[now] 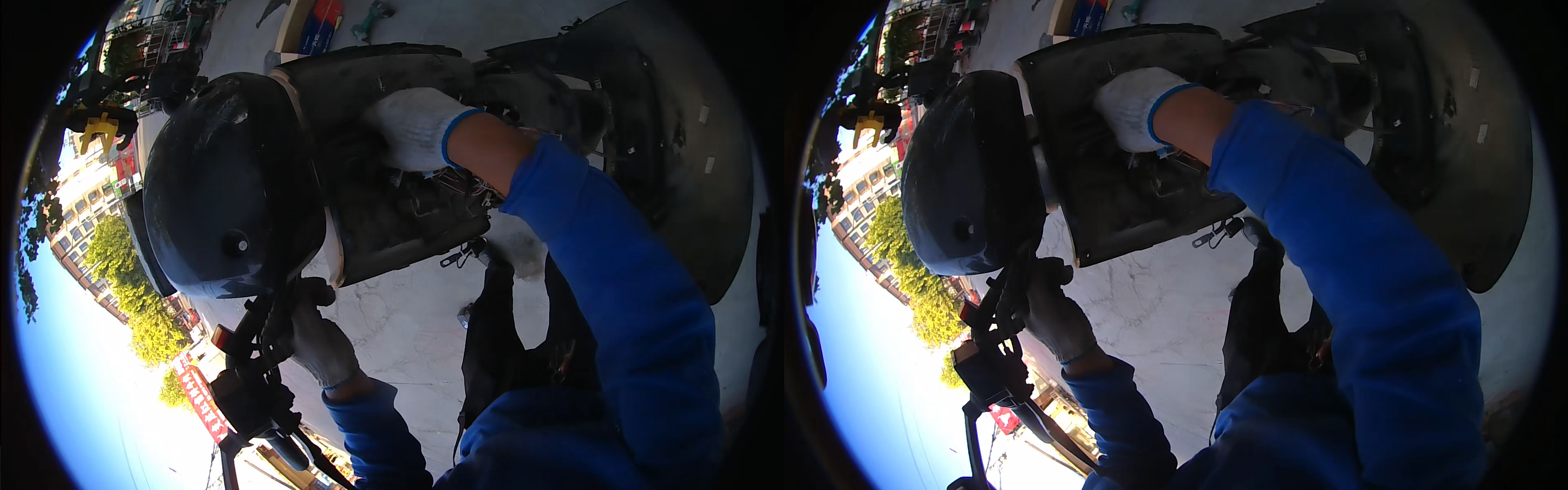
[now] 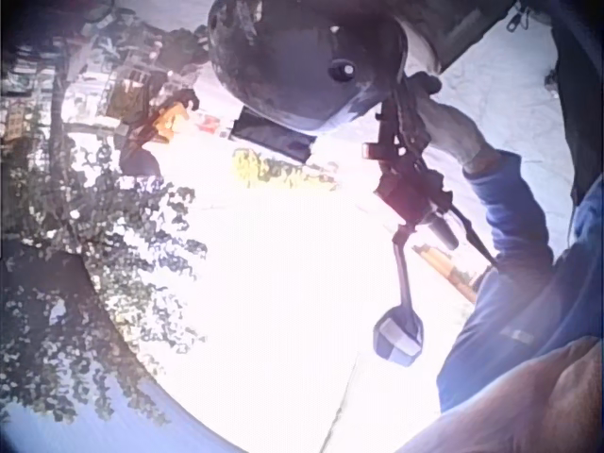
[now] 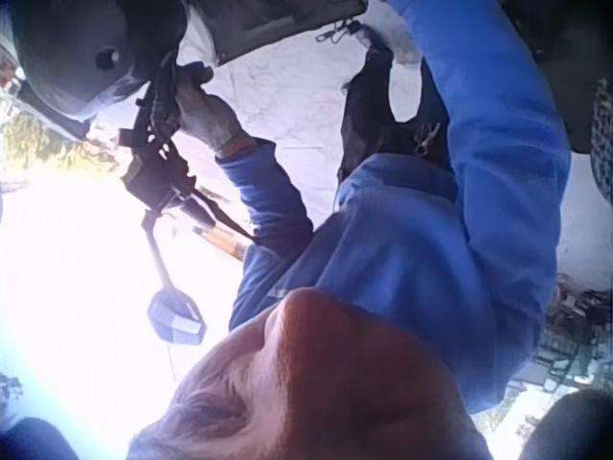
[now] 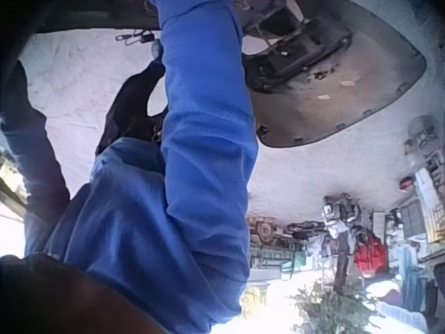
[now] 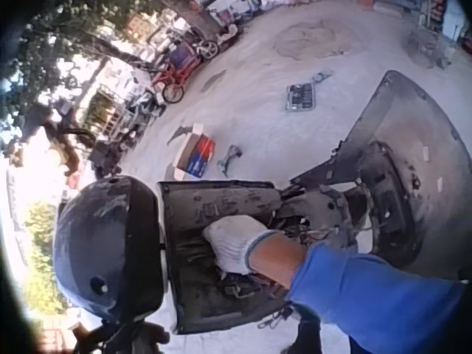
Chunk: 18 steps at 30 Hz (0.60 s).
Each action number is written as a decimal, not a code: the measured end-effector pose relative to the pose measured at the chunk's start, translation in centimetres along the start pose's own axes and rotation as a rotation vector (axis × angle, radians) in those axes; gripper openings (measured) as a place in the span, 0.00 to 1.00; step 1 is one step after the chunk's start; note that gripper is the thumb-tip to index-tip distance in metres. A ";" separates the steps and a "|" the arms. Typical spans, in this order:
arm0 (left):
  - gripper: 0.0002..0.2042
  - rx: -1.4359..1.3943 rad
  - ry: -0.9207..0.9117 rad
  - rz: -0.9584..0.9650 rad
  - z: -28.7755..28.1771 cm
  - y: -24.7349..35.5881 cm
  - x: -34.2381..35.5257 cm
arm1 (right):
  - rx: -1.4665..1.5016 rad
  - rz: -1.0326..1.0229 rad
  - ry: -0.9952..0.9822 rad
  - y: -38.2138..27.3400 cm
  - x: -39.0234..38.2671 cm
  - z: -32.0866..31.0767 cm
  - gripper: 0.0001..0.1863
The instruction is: The person uses a cordless drill to remove screws from the front and rear panels of a green and black electric scooter. They then remove the panels, access the internal wiring, and appear to adjust or inspect the components before the clip ends.
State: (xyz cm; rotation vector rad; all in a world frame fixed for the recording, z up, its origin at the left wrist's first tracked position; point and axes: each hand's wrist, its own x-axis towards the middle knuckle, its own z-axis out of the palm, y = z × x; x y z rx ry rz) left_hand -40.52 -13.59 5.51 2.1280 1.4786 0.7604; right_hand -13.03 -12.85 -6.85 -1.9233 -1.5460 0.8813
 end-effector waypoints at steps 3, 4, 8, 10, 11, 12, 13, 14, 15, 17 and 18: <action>0.11 0.064 0.040 0.043 -0.3 -0.1 0.0 | 0.028 -0.034 -0.001 -0.5 0.0 -0.3 0.14; 0.10 0.090 0.023 0.053 -0.6 0.3 0.0 | 0.028 -0.045 -0.005 -0.6 -0.2 -0.8 0.15; 0.09 0.081 -0.054 0.140 -1.7 -1.3 0.5 | 0.049 -0.053 -0.128 -0.4 -0.5 -3.0 0.19; 0.09 0.002 -0.056 0.141 -1.4 -2.2 0.7 | 0.043 0.010 -0.165 -0.6 -0.3 -3.5 0.19; 0.09 0.018 -0.058 0.168 -1.1 -2.3 0.7 | 0.088 0.033 -0.188 -0.2 -0.2 -3.6 0.20; 0.09 0.035 -0.059 0.194 -1.0 -2.0 0.9 | 0.133 0.054 -0.211 0.2 -0.2 -4.0 0.21; 0.09 0.093 -0.032 0.218 -2.0 -1.1 0.7 | 0.198 0.030 -0.242 -0.3 0.1 -4.4 0.23; 0.09 -0.041 -0.025 0.175 -1.4 -2.0 0.7 | 0.354 -0.091 -0.187 1.1 -0.2 -4.0 0.25; 0.09 -0.049 -0.058 0.185 -1.0 -2.5 0.7 | 0.383 -0.148 -0.232 2.8 0.0 -3.6 0.26; 0.11 -0.033 -0.112 0.206 -1.3 -2.6 0.9 | 0.484 -0.077 -0.361 1.2 -0.7 -5.9 0.23; 0.11 -0.018 -0.097 0.223 -1.2 -2.5 0.9 | 0.454 -0.040 -0.303 0.5 -1.1 -5.8 0.22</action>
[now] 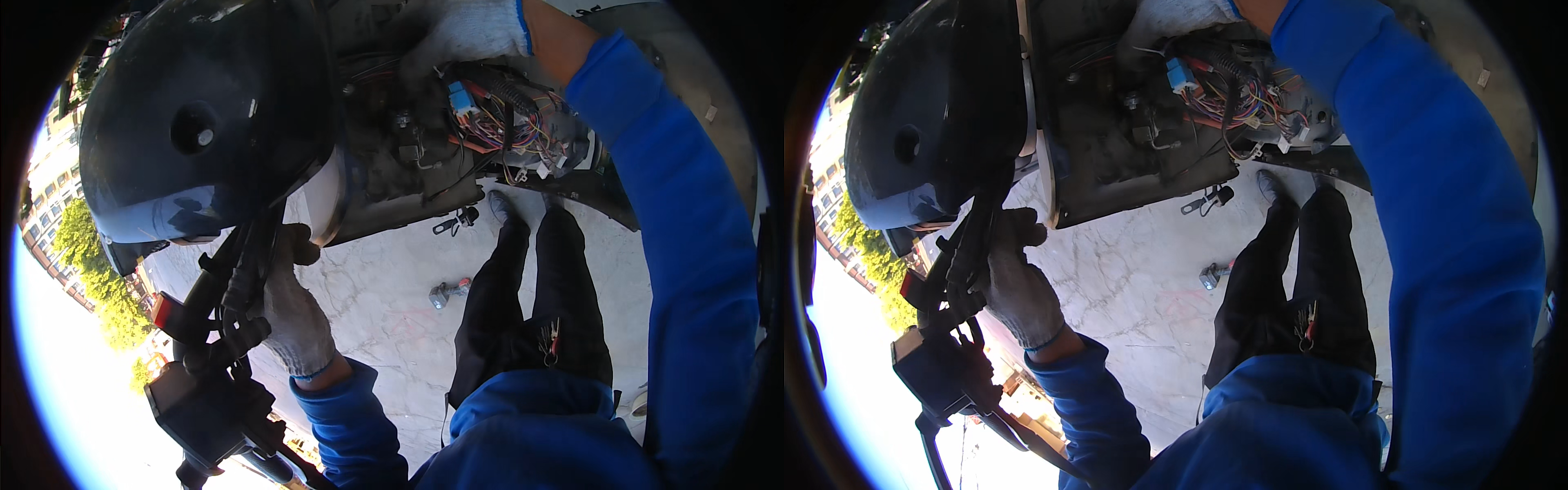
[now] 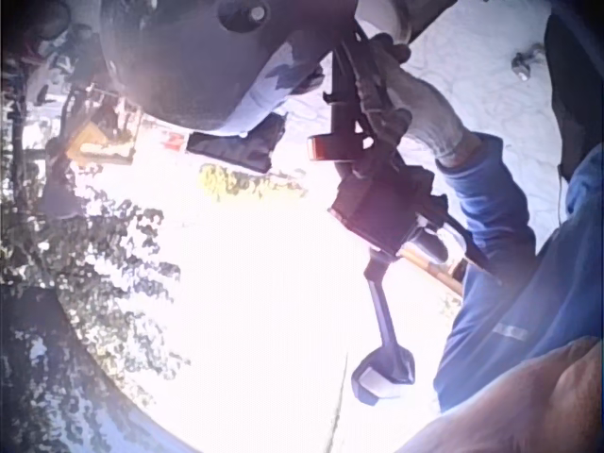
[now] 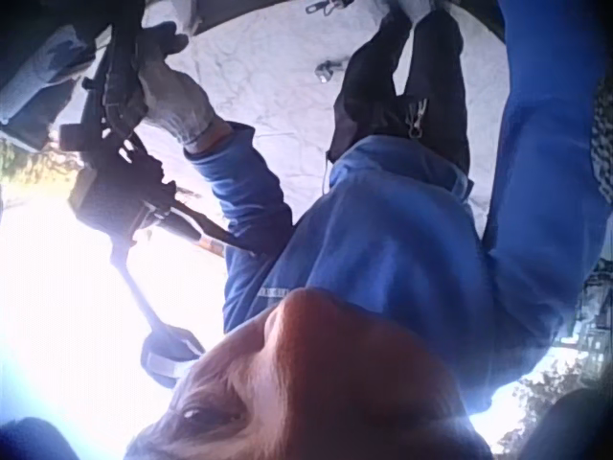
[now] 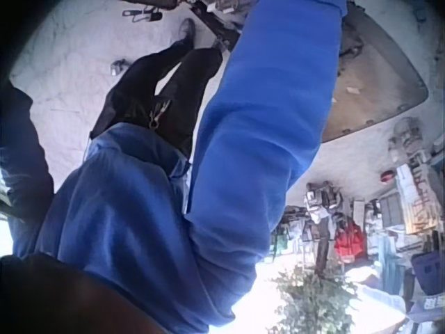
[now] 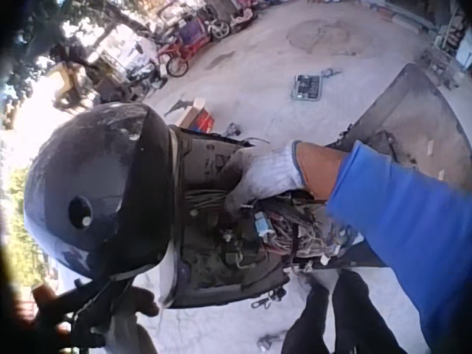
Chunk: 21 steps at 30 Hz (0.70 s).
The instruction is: The person uses a cordless drill to remove screws from the front and rear panels of a green and black electric scooter. They then remove the panels, access the internal wiring, and appear to adjust or inspect the components before the clip ends.
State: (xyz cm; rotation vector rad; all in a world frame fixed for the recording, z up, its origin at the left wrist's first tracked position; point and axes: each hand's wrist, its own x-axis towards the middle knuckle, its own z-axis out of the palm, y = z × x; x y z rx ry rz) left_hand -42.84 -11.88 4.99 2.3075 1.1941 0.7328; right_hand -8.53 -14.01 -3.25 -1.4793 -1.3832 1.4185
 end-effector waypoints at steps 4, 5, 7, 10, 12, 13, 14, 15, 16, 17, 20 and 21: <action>0.12 -0.017 -0.013 0.026 0.3 0.8 0.4 | -0.127 -0.014 0.166 0.3 0.6 0.6 0.21; 0.13 -0.035 -0.028 0.015 0.1 0.9 0.4 | -0.160 -0.052 0.176 1.0 1.5 0.5 0.22; 0.12 -0.018 -0.035 0.050 0.0 0.8 0.3 | -0.120 -0.148 0.184 2.2 2.8 0.6 0.22; 0.09 0.013 0.007 0.144 0.4 0.1 -0.3 | -0.020 -0.099 0.054 1.6 2.2 -0.4 0.24; 0.16 -0.155 0.148 -0.007 2.2 0.7 -0.6 | 0.003 -0.046 -0.044 0.6 1.4 -1.0 0.25; 0.16 -0.067 0.187 -0.025 2.8 1.5 -0.7 | -0.009 -0.052 -0.083 0.4 1.7 -1.1 0.26; 0.16 0.021 0.226 -0.044 3.2 2.2 -0.9 | -0.020 -0.057 -0.121 0.2 1.8 -1.2 0.27; 0.15 0.109 0.263 -0.064 3.7 2.7 -1.3 | -0.038 -0.038 -0.126 -0.1 1.6 -1.3 0.27; 0.14 0.373 0.237 0.053 3.8 3.2 -2.1 | -0.056 -0.022 -0.134 -0.6 1.4 -1.4 0.27; 0.10 0.496 0.265 0.056 3.9 3.9 -3.7 | -0.057 -0.018 -0.147 -0.9 1.6 -1.6 0.27; 0.09 -0.480 0.358 -0.220 7.3 6.4 -8.6 | -0.026 0.006 -0.196 -0.9 2.0 -1.8 0.26; 0.10 -0.613 0.270 -0.239 8.7 7.1 -9.2 | -0.006 0.022 -0.205 -0.5 2.1 -1.7 0.26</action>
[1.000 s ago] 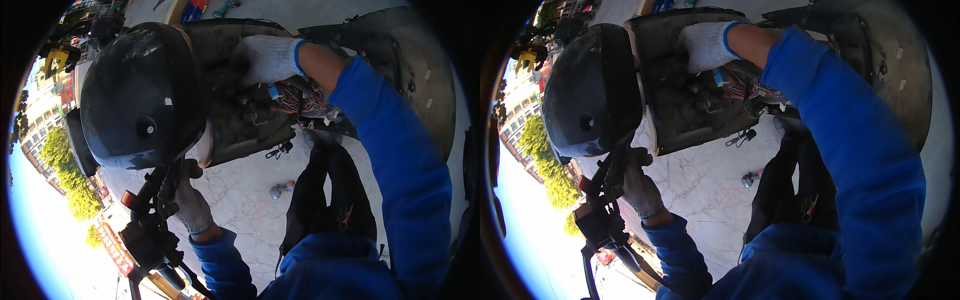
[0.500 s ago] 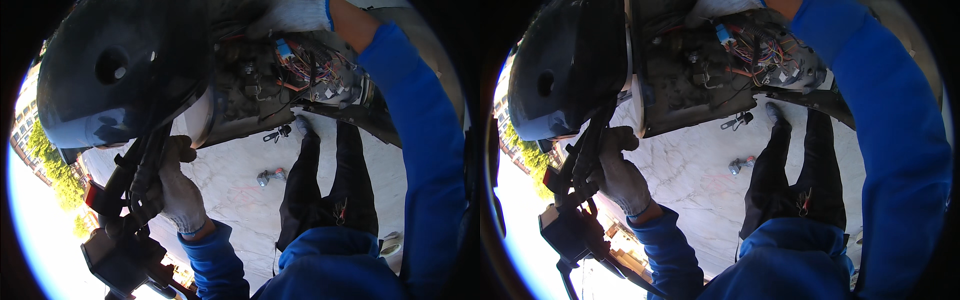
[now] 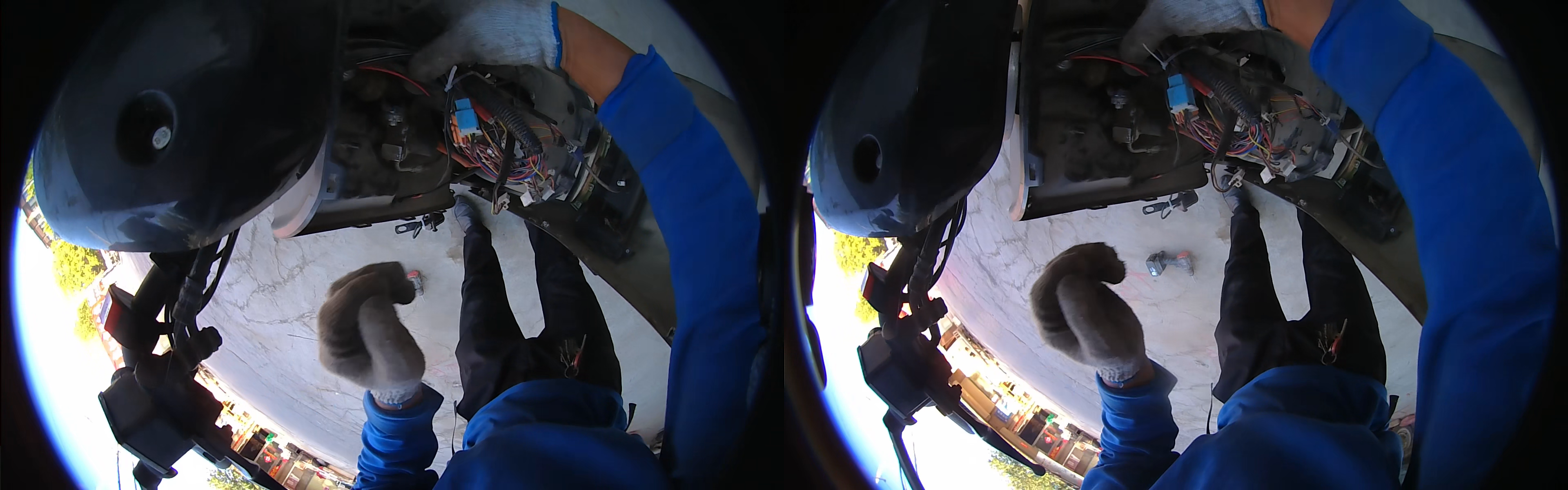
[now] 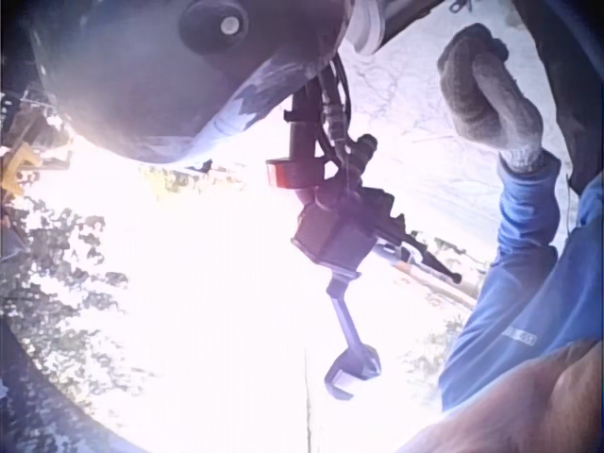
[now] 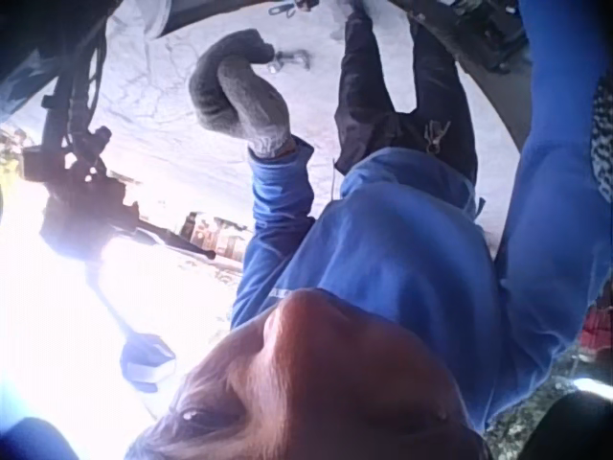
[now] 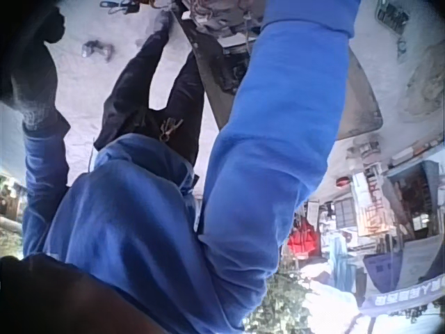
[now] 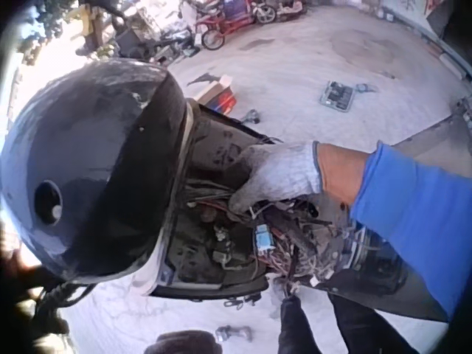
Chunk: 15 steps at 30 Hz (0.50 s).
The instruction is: The person uses a cordless drill to remove screws from the front and rear panels of a green and black electric scooter. They then remove the panels, access the internal wiring, and appear to adjust or inspect the components before the clip ends.
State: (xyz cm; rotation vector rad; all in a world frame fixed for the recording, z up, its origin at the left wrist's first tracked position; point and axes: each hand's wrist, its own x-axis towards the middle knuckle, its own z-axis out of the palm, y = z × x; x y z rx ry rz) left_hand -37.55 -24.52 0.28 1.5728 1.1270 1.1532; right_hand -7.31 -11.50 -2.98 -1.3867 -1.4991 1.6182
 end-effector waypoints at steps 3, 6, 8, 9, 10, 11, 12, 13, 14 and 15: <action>0.13 -0.036 -0.001 -0.250 3.4 -2.2 0.3 | 0.023 -0.004 -0.004 1.1 1.1 0.3 0.25; 0.18 0.051 -0.021 -0.187 5.4 -5.6 3.9 | -0.097 -0.078 0.003 0.7 0.9 0.5 0.24; 0.19 0.067 -0.037 -0.190 6.8 -6.9 6.0 | -0.220 -0.112 0.032 1.7 1.2 0.6 0.23; 0.18 0.034 -0.031 -0.239 7.7 -7.0 7.2 | -0.206 -0.285 0.089 3.1 1.4 0.8 0.18; 0.18 0.009 -0.022 -0.290 8.2 -7.0 8.2 | -0.324 -0.224 0.188 3.5 1.3 1.8 0.21; 0.17 -0.028 -0.014 -0.335 8.3 -6.6 8.7 | -0.438 -0.174 0.287 3.3 0.9 3.0 0.23; 0.17 -0.062 -0.001 -0.379 8.4 -6.1 9.1 | -0.550 -0.125 0.388 3.3 1.0 3.8 0.27; 0.16 -0.131 -0.013 -0.428 9.1 -5.6 9.4 | -0.529 -0.178 0.349 3.3 0.9 3.5 0.26; 0.15 -0.198 -0.025 -0.476 9.5 -5.4 9.6 | -0.504 -0.117 0.348 3.3 0.7 3.4 0.25; 0.15 -0.190 -0.031 -0.466 9.8 -5.5 9.8 | -0.478 -0.059 0.349 3.1 0.3 3.7 0.24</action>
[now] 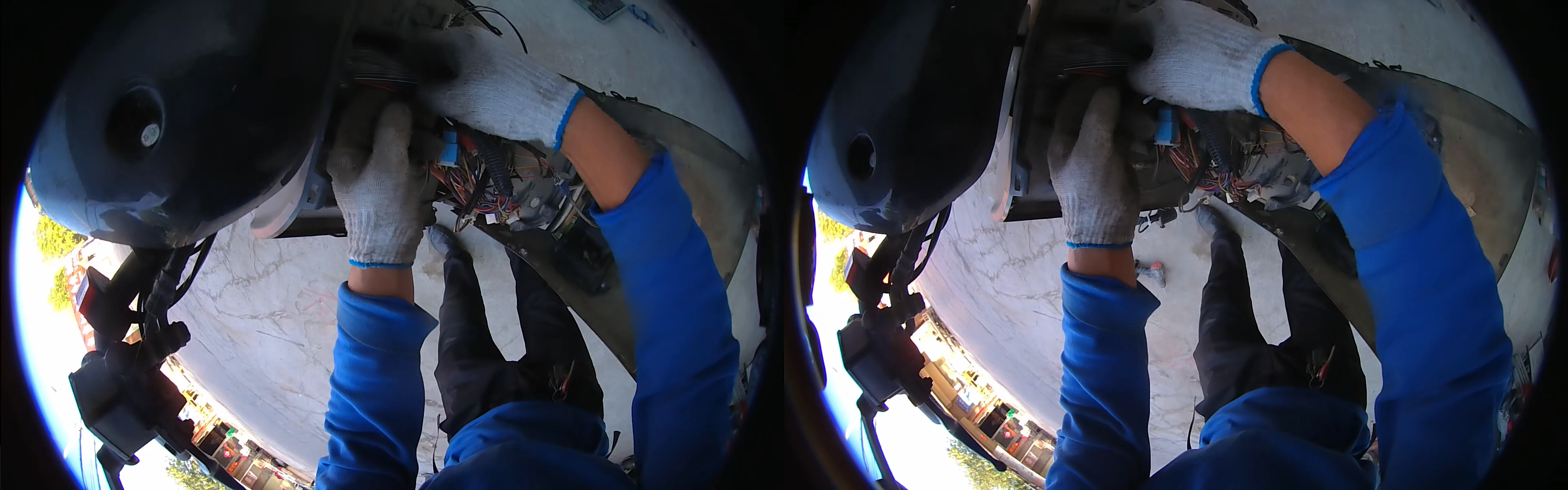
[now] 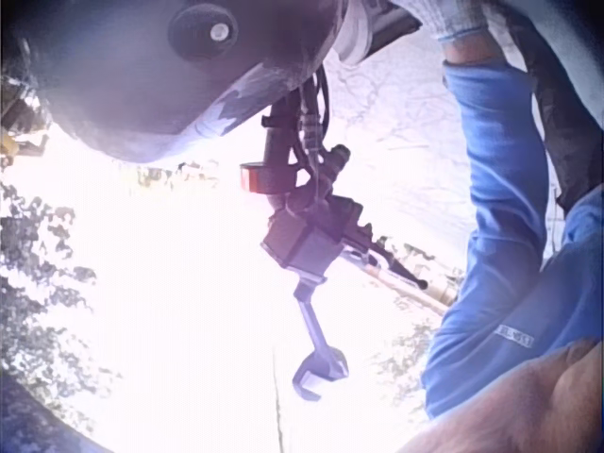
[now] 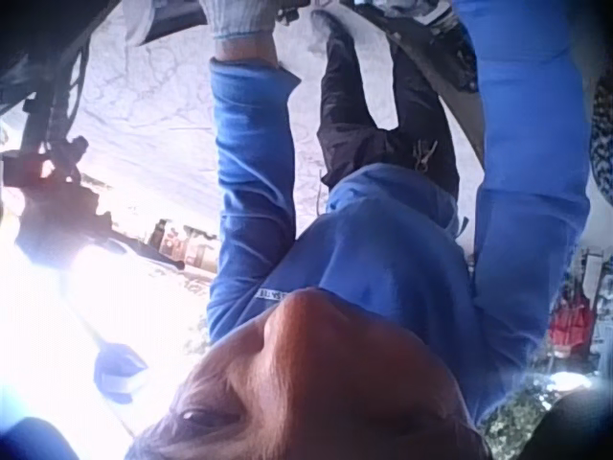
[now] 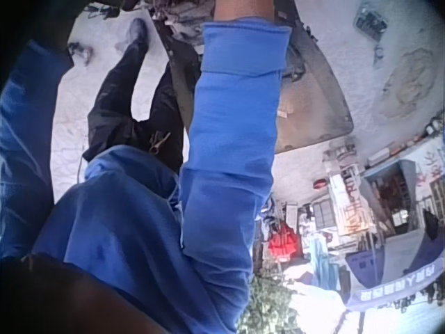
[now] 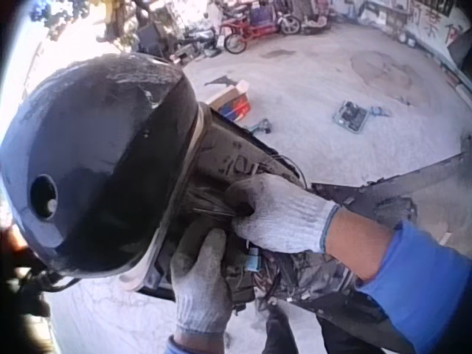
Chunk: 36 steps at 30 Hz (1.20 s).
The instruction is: The person uses a cordless drill to remove screws from the front and rear panels of a green and black electric scooter. They then remove the panels, access the internal wiring, and appear to adjust or inspect the components before the clip ends.
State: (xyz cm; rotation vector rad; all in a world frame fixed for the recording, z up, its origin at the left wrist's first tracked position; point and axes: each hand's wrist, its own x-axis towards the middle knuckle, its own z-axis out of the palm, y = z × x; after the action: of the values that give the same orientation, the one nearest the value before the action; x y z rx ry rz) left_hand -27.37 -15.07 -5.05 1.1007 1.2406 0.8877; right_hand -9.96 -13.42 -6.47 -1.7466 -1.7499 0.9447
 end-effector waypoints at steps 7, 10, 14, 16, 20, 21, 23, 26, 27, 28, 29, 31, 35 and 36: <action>0.18 0.005 0.059 0.036 1.1 -0.2 1.3 | -0.074 -0.106 0.229 -0.1 -0.7 0.9 0.10; 0.21 0.028 0.128 -0.040 1.5 0.0 1.5 | -0.083 -0.108 0.271 0.3 -0.5 0.9 0.11; 0.20 0.084 0.145 -0.060 1.1 0.4 1.0 | 0.075 -0.090 0.201 0.9 -0.1 -0.4 0.16; 0.19 0.037 0.088 -0.058 0.3 0.1 0.6 | 0.140 -0.074 0.121 1.1 0.2 -1.4 0.18; 0.17 -0.003 0.063 -0.100 -0.6 -0.1 0.2 | 0.211 -0.009 0.006 1.3 0.4 -2.1 0.19; 0.17 0.035 0.065 -0.087 -0.7 -0.2 0.2 | 0.248 0.009 0.004 1.5 0.5 -2.1 0.19; 0.18 0.111 0.078 -0.051 -0.8 -0.6 0.1 | 0.240 -0.002 -0.031 1.4 0.7 -2.4 0.19; 0.18 0.224 0.110 0.037 1.2 0.3 0.0 | 0.295 -0.028 -0.079 2.1 1.1 -2.3 0.19; 0.19 0.274 0.129 0.040 1.4 0.3 0.4 | 0.324 -0.038 -0.095 2.4 1.1 -2.2 0.19; 0.19 0.326 0.151 0.044 1.6 0.4 1.0 | 0.338 -0.002 -0.117 2.2 1.2 -2.5 0.19; 0.20 0.377 0.173 0.048 1.7 0.5 1.3 | 0.353 0.034 -0.138 1.9 1.2 -2.9 0.19; 0.20 0.309 0.162 -0.025 1.9 0.9 1.3 | 0.342 0.058 -0.163 1.6 1.4 -3.4 0.19; 0.21 0.185 0.150 -0.045 1.2 0.1 1.3 | 0.305 0.116 -0.250 0.7 1.6 -4.6 0.19; 0.20 0.207 0.144 -0.035 0.9 0.1 1.3 | 0.311 0.157 -0.290 0.5 1.6 -4.8 0.19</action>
State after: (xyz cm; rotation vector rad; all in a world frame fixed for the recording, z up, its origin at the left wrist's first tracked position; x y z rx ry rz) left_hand -26.25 -13.92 -5.28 1.1901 1.4928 0.8372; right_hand -6.08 -11.23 -4.01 -1.6216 -1.5407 1.5152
